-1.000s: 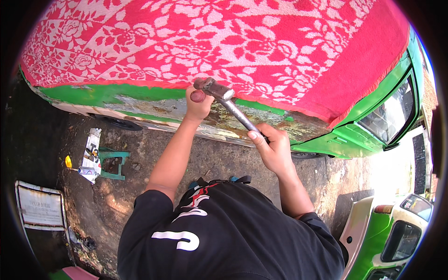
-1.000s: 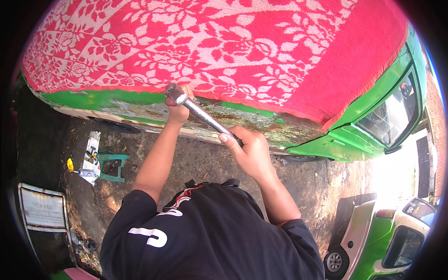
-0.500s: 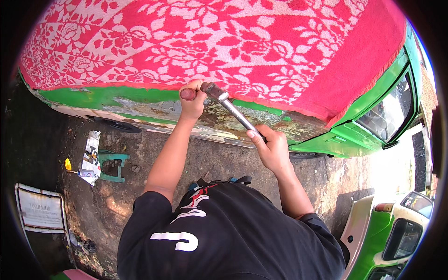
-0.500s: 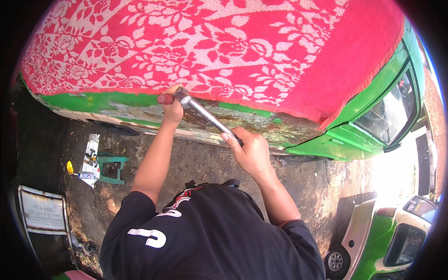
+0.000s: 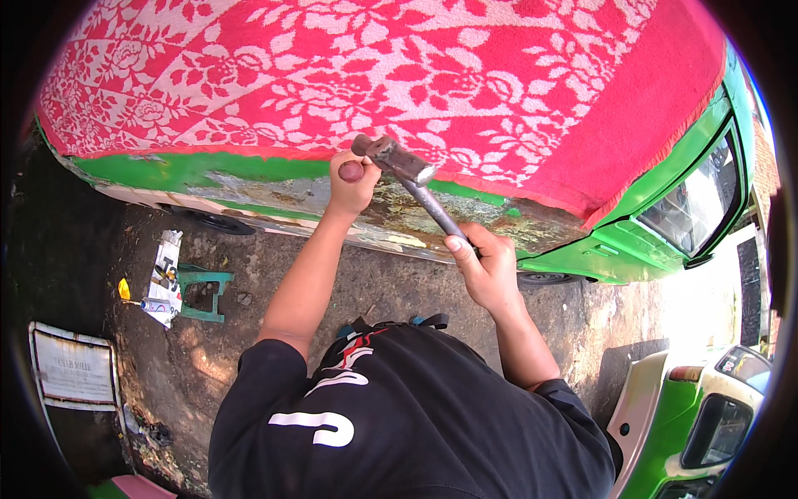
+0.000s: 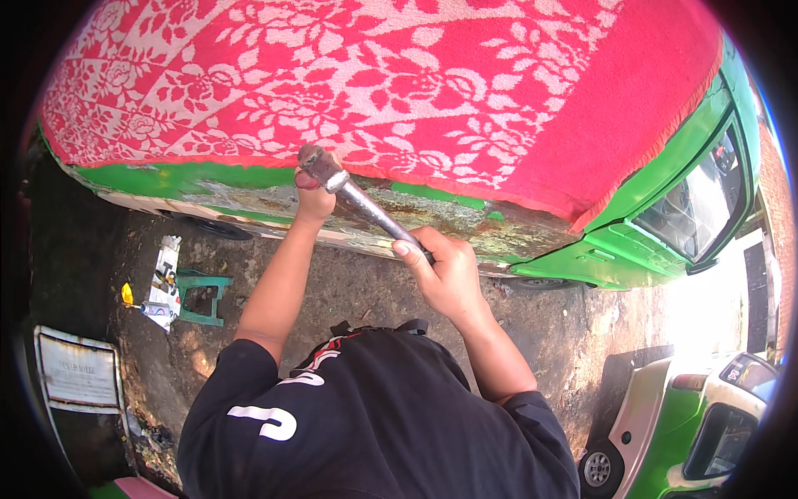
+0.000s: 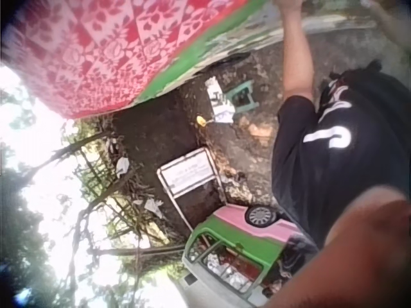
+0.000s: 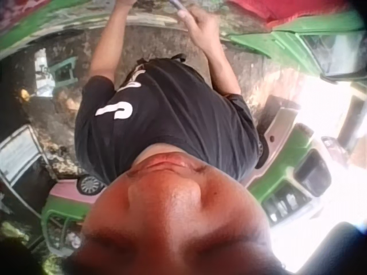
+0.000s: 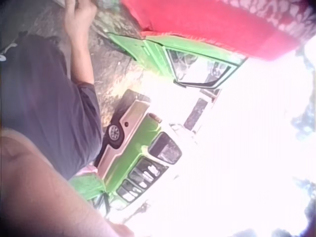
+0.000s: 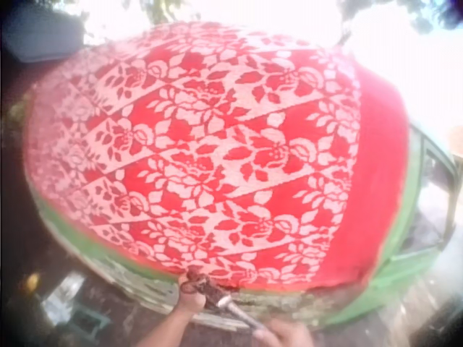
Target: The person uses a hammer and a red-handled punch to repeatedly strike the lower side panel of a green car. The car's hood is covered with a red patterned cloth. The person works along the panel from left to right, striking the metal surface.
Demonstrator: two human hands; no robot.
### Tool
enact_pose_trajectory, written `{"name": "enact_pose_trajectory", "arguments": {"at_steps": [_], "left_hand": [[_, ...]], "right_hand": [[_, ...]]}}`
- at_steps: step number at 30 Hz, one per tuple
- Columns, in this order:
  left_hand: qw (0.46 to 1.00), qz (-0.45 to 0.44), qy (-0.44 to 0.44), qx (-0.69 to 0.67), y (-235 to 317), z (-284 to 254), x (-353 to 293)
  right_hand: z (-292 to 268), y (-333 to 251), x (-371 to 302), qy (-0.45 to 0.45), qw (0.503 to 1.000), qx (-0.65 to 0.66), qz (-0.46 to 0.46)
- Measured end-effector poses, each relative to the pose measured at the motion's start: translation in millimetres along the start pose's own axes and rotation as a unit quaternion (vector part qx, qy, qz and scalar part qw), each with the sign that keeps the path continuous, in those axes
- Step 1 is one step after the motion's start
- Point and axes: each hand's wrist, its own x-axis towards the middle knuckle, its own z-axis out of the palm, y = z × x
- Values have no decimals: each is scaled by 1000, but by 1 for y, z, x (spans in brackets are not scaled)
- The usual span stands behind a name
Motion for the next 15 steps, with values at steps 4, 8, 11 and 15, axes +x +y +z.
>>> {"name": "enact_pose_trajectory", "arguments": {"at_steps": [4,8,11,15], "left_hand": [[999,-39,3,-10,-4,-5,-1],[1000,21,-22,5,-1,-3,5],[1000,1,7,27,7,-6,4],[1000,17,-9,-15,7,-17,-4]], "right_hand": [[-1,6,-4,38,987,87,-132],[5,15,-1,-25,998,-43,-44],[13,27,-10,-10,999,30,33],[16,36,-14,38,984,174,-6]]}}
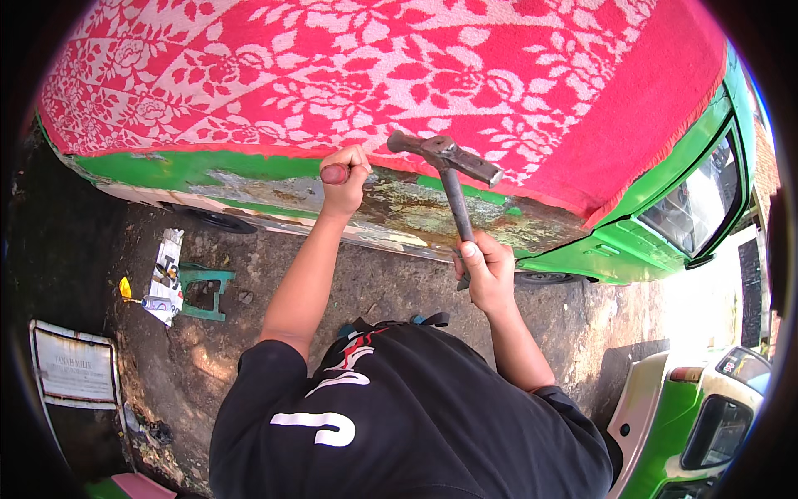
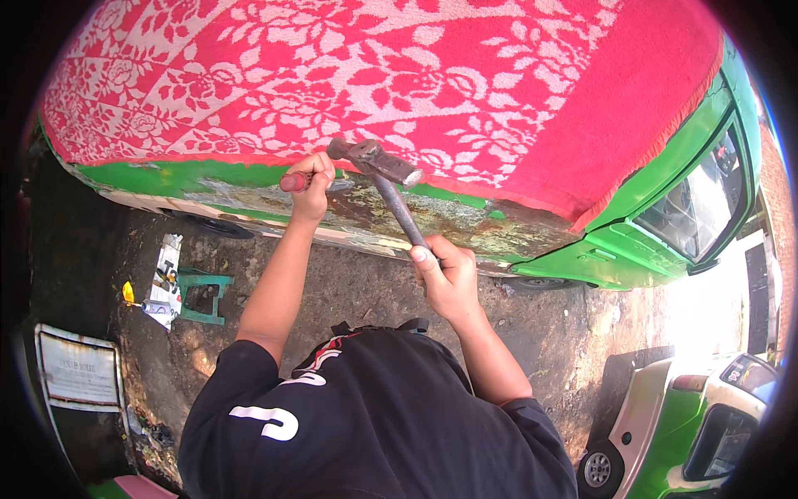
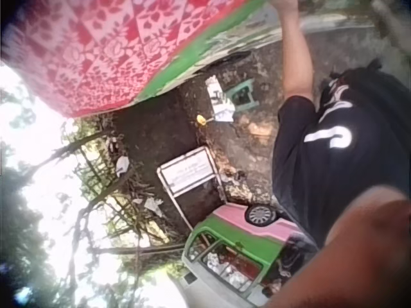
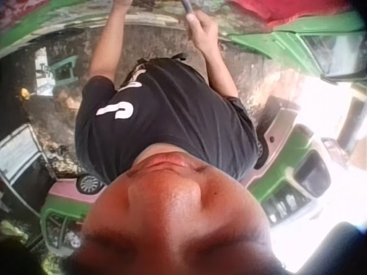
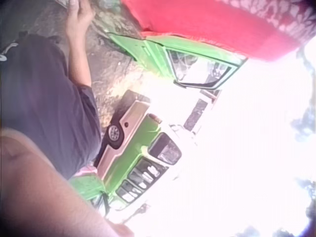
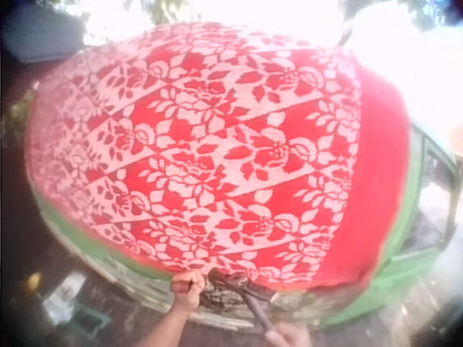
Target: The person uses a hammer and a red-handled punch to repeatedly strike the lower side panel of a green car. The car's hood is covered with a red patterned cloth. The person works along the panel from left to right, striking the metal surface.
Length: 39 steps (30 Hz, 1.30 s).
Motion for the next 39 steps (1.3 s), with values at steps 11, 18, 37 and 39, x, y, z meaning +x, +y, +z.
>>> {"name": "enact_pose_trajectory", "arguments": {"at_steps": [11,18,37,39], "left_hand": [[996,63,38,-40,-4,-7,-7],[996,64,41,-35,-4,-7,-9],[996,69,26,-54,-7,-11,-8],[996,74,19,-52,-7,-10,-7]], "right_hand": [[-10,16,-10,2,999,9,45],[-10,16,-9,3,998,24,57],[-5,17,-4,-3,997,30,71],[-5,19,-3,-5,997,28,71]]}}
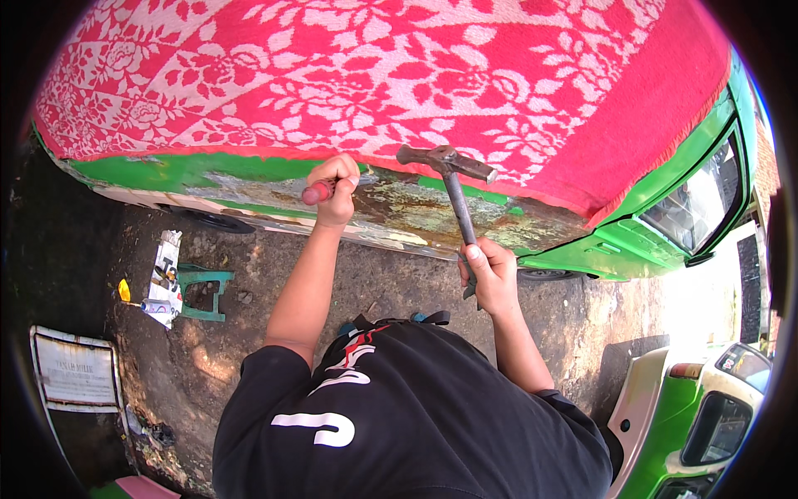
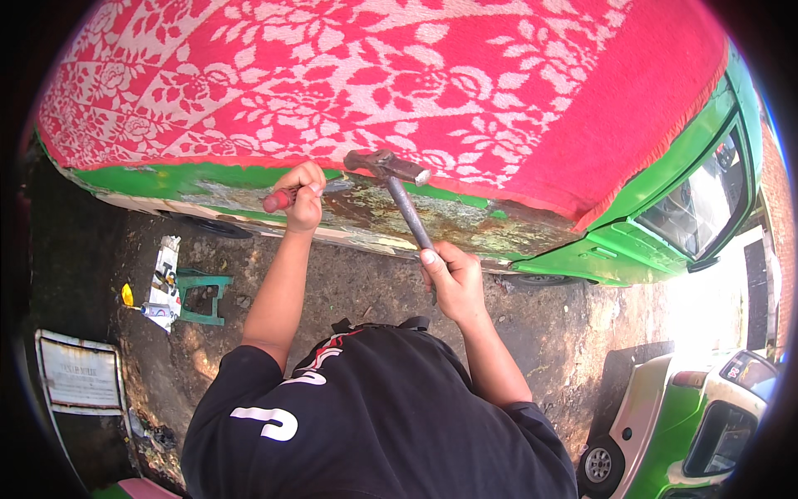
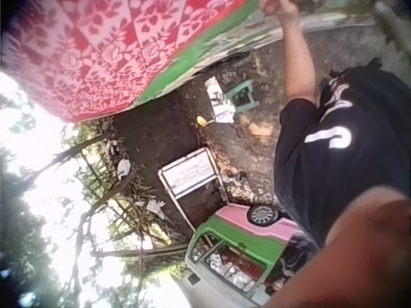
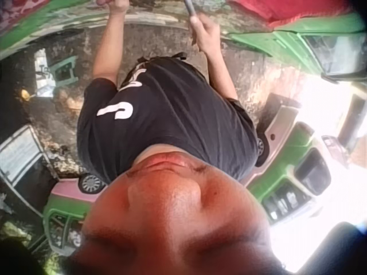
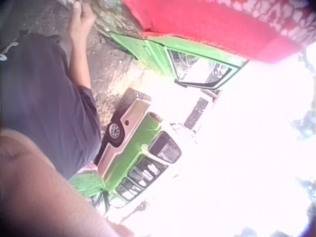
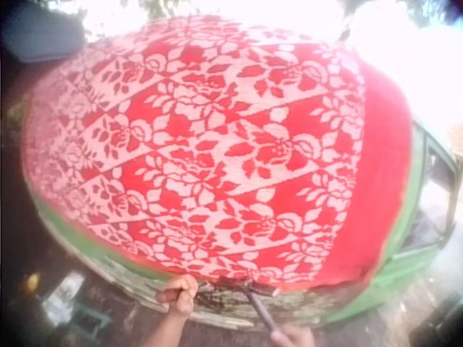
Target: The person uses a hammer and a red-handled punch to repeatedly strike the lower side panel of a green car. The car's hood is covered with a red patterned cloth. The person works along the panel from left to right, striking the metal surface.
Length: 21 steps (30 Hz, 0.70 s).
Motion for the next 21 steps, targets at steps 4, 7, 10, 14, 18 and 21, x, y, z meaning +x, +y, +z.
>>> {"name": "enact_pose_trajectory", "arguments": {"at_steps": [4,7,10,14,18,21], "left_hand": [[999,-16,-44,23,5,0,3],[995,-41,-86,35,7,-1,8],[992,-46,-108,34,8,-2,14],[992,-54,-96,61,7,-2,13],[991,-30,-91,91,-9,-6,6],[989,-48,-120,77,-3,-5,10]], "right_hand": [[1,-2,1,-5,1000,-4,-7],[3,-2,1,-9,1000,-13,-12],[4,-2,2,-15,1000,-25,-12],[8,-6,3,-32,998,-40,-19],[20,-26,3,-64,993,-89,-50],[27,-49,2,-91,981,-107,-131]]}}
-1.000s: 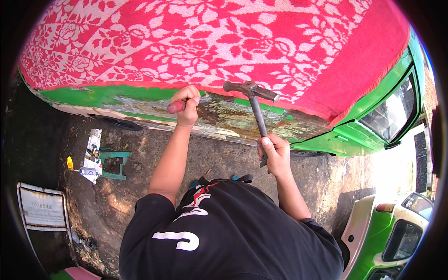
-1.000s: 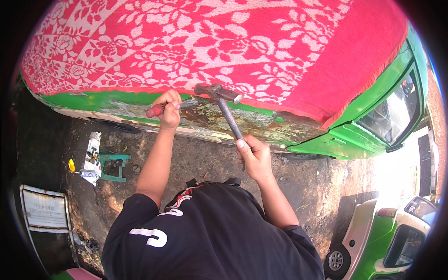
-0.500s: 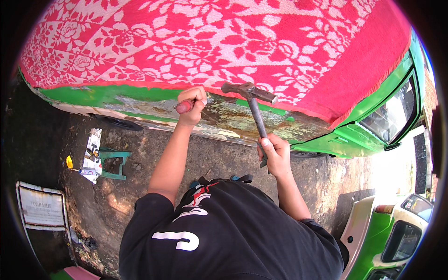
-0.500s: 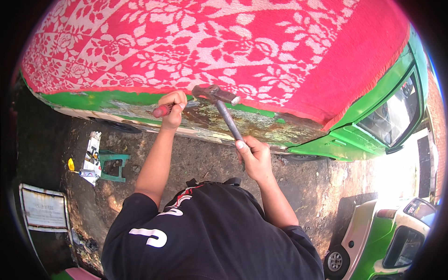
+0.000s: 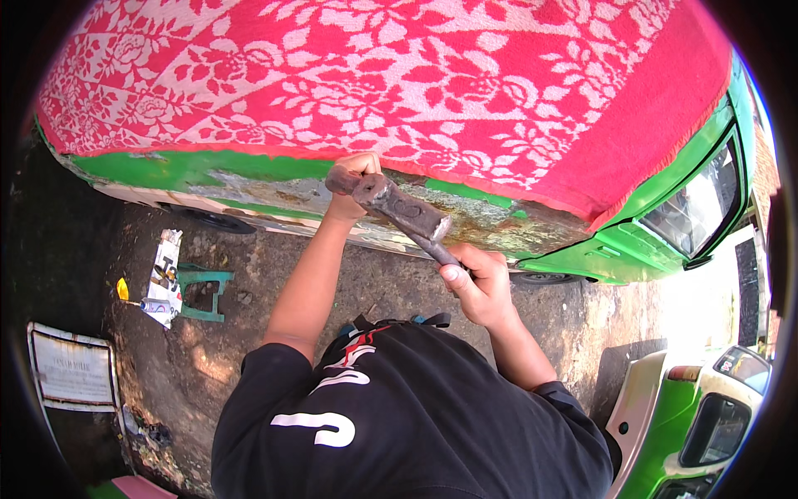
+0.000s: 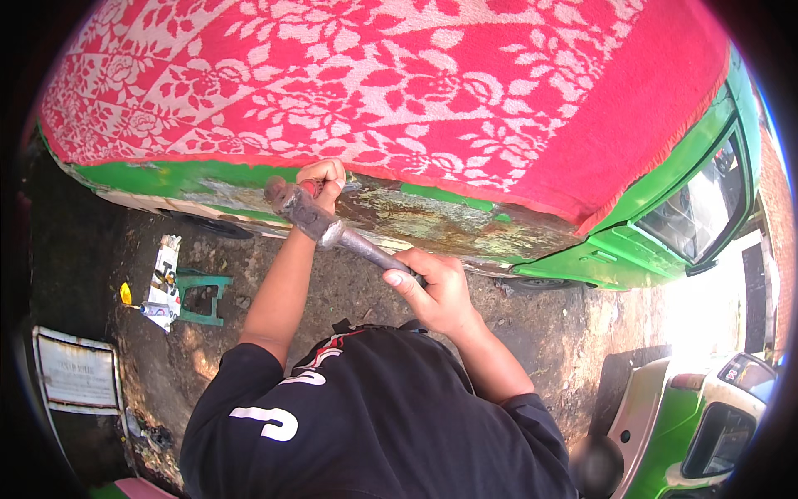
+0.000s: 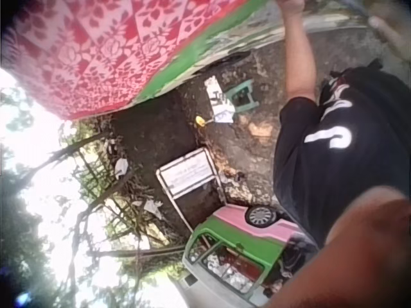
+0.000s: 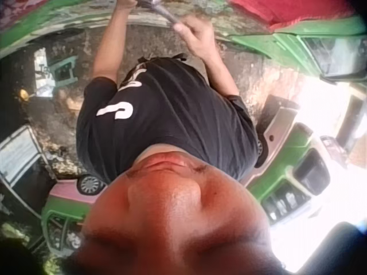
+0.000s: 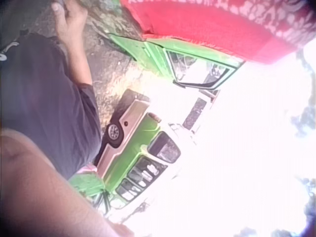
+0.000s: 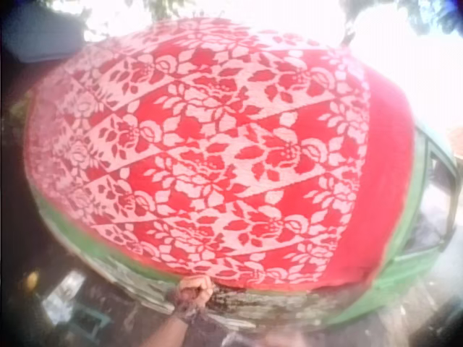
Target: The person uses a hammer and a red-handled punch to repeatedly strike the lower side panel of a green car. The car's hood is covered with a red patterned cloth. The person works along the panel from left to right, striking the metal surface.
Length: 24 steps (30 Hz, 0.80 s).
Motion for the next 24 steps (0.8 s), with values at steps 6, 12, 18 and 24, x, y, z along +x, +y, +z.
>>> {"name": "enact_pose_trajectory", "arguments": {"at_steps": [6,12,18,24], "left_hand": [[998,-11,44,-45,4,11,7],[999,-8,25,-34,-2,7,5],[999,-28,26,-5,2,8,7],[995,-15,68,-71,-3,10,8]], "right_hand": [[8,-9,16,-5,979,-195,66],[12,5,6,5,990,-125,59],[5,-8,-5,48,998,16,-33],[-4,5,10,6,987,-148,58]]}}
